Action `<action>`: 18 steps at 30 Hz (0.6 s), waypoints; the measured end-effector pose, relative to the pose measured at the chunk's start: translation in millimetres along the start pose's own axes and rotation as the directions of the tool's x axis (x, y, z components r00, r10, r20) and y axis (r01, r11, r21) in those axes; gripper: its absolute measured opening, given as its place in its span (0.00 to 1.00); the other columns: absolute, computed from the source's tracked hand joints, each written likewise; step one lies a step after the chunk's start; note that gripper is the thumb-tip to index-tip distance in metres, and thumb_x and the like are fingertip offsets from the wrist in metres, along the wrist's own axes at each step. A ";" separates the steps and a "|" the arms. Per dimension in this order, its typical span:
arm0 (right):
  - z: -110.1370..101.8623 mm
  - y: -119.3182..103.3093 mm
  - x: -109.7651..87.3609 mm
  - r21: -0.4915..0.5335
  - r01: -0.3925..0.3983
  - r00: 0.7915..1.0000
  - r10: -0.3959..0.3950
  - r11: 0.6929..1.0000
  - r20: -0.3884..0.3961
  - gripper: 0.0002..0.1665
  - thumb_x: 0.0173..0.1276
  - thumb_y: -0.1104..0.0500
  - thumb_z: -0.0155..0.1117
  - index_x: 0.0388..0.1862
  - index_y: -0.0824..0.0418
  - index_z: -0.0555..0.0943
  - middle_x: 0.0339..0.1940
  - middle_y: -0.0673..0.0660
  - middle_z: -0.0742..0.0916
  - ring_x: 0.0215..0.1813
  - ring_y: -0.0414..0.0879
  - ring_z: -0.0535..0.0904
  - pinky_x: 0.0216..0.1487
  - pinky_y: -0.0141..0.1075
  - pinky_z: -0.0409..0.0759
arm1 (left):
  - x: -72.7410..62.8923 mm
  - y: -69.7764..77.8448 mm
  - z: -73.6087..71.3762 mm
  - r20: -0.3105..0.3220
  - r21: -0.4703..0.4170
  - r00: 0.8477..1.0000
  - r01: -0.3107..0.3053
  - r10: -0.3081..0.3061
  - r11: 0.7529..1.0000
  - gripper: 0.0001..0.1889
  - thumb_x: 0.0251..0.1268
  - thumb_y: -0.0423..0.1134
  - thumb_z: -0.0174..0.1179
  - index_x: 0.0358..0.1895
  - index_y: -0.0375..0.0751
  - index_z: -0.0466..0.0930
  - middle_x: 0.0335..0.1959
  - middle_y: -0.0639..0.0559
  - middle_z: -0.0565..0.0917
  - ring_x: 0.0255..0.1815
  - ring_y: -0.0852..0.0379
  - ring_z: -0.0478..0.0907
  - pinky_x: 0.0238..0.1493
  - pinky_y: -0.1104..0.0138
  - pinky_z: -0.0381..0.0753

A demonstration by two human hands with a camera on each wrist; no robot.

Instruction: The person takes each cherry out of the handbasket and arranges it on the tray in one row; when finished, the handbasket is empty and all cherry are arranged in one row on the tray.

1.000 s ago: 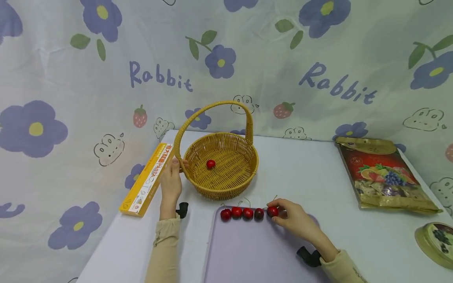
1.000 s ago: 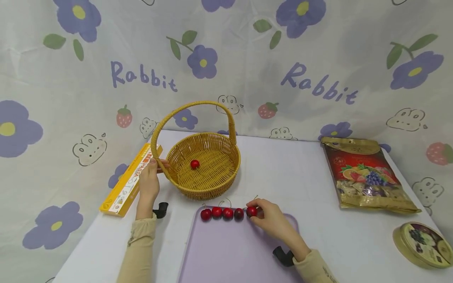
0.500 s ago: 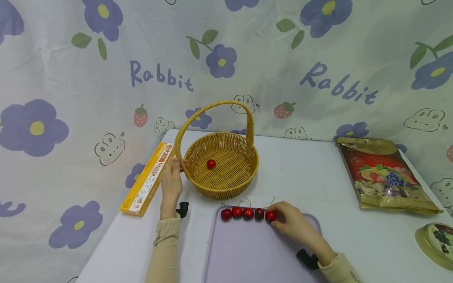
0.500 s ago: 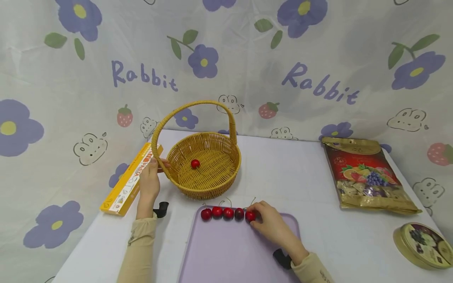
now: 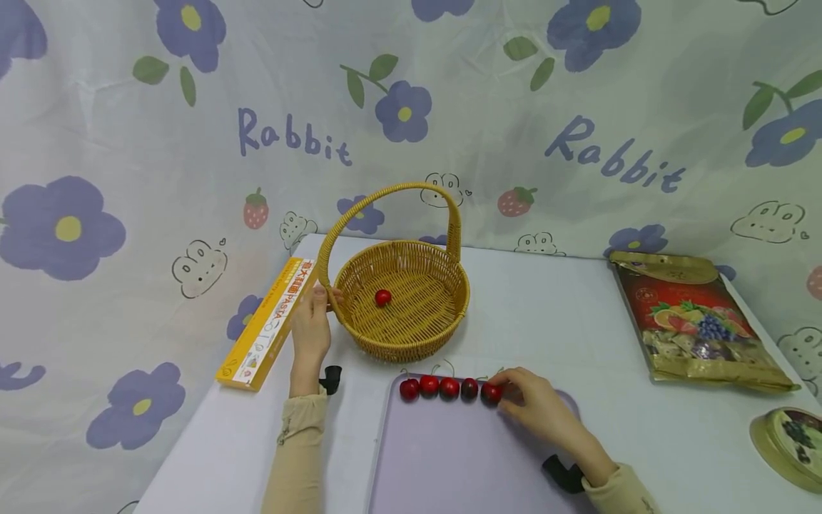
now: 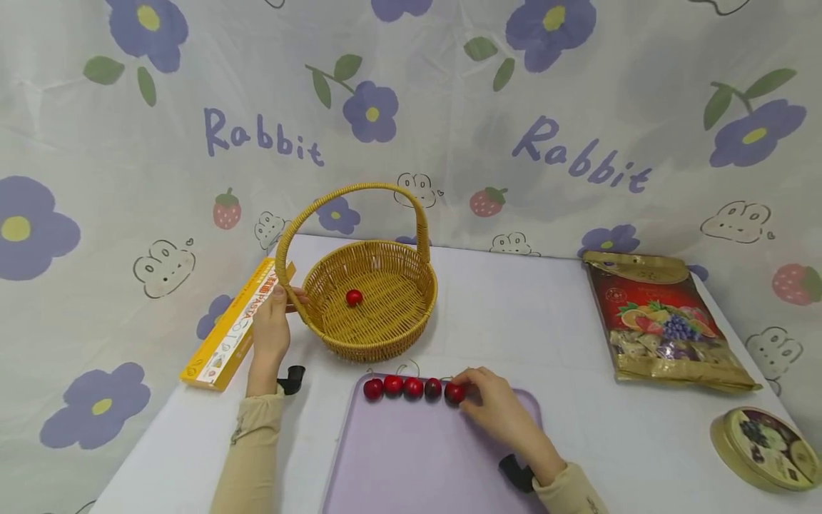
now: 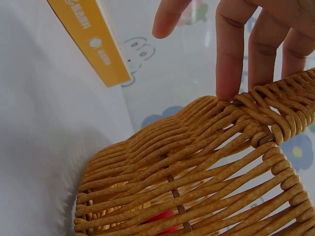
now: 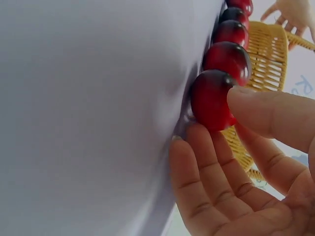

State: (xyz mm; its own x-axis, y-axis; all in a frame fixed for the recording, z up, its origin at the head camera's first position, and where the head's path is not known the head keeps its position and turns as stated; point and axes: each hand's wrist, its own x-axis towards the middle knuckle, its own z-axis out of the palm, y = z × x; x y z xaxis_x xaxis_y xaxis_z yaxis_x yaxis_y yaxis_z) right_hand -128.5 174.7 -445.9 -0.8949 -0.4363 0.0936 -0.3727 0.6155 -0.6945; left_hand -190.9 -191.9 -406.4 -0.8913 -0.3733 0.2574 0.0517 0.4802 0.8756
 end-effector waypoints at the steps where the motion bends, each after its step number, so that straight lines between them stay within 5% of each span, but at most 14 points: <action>1: 0.6 0.2 0.6 0.013 -0.005 1.000 0.005 1.000 0.011 0.20 0.55 0.71 0.69 0.47 0.60 0.81 0.44 0.55 0.86 0.43 0.46 0.83 0.41 0.32 0.81 | -0.1 0.2 -0.2 0.000 0.001 1.000 0.003 -0.003 1.000 0.36 0.76 0.64 0.30 0.47 0.37 0.80 0.45 0.37 0.85 0.48 0.39 0.82 0.56 0.48 0.72; 10: -7.7 -6.7 10.6 -0.012 -0.032 0.999 0.032 0.999 0.035 0.16 0.58 0.70 0.67 0.46 0.62 0.81 0.44 0.57 0.87 0.43 0.48 0.85 0.41 0.36 0.83 | -0.6 1.1 -0.6 0.013 0.004 1.000 -0.009 0.009 1.000 0.37 0.76 0.63 0.29 0.46 0.35 0.81 0.46 0.37 0.84 0.49 0.40 0.82 0.54 0.48 0.73; 14: -31.2 -23.8 36.2 -0.070 -0.046 0.999 0.048 0.996 0.025 0.14 0.64 0.65 0.65 0.50 0.63 0.81 0.47 0.59 0.87 0.46 0.51 0.84 0.45 0.43 0.83 | 0.2 2.4 -1.6 -0.001 -0.006 1.000 -0.023 0.023 1.000 0.37 0.76 0.63 0.29 0.46 0.34 0.81 0.45 0.37 0.85 0.48 0.39 0.81 0.54 0.48 0.73; 18: -53.8 -41.0 75.4 -0.007 0.008 0.999 -0.007 1.000 0.054 0.14 0.70 0.61 0.61 0.52 0.63 0.80 0.51 0.61 0.86 0.50 0.54 0.83 0.49 0.47 0.82 | -1.4 1.0 0.0 0.004 -0.011 1.000 0.004 -0.004 1.000 0.37 0.75 0.64 0.29 0.47 0.36 0.81 0.46 0.38 0.85 0.49 0.41 0.81 0.56 0.48 0.72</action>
State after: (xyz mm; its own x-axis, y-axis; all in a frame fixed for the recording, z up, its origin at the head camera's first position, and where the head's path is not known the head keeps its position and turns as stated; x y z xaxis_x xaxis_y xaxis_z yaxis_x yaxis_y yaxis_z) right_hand -193.9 151.8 -372.0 -0.8775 -0.4757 0.0601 -0.3813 0.6163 -0.6890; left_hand -189.6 -190.8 -405.9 -0.8932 -0.3723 0.2522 0.0529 0.4700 0.8811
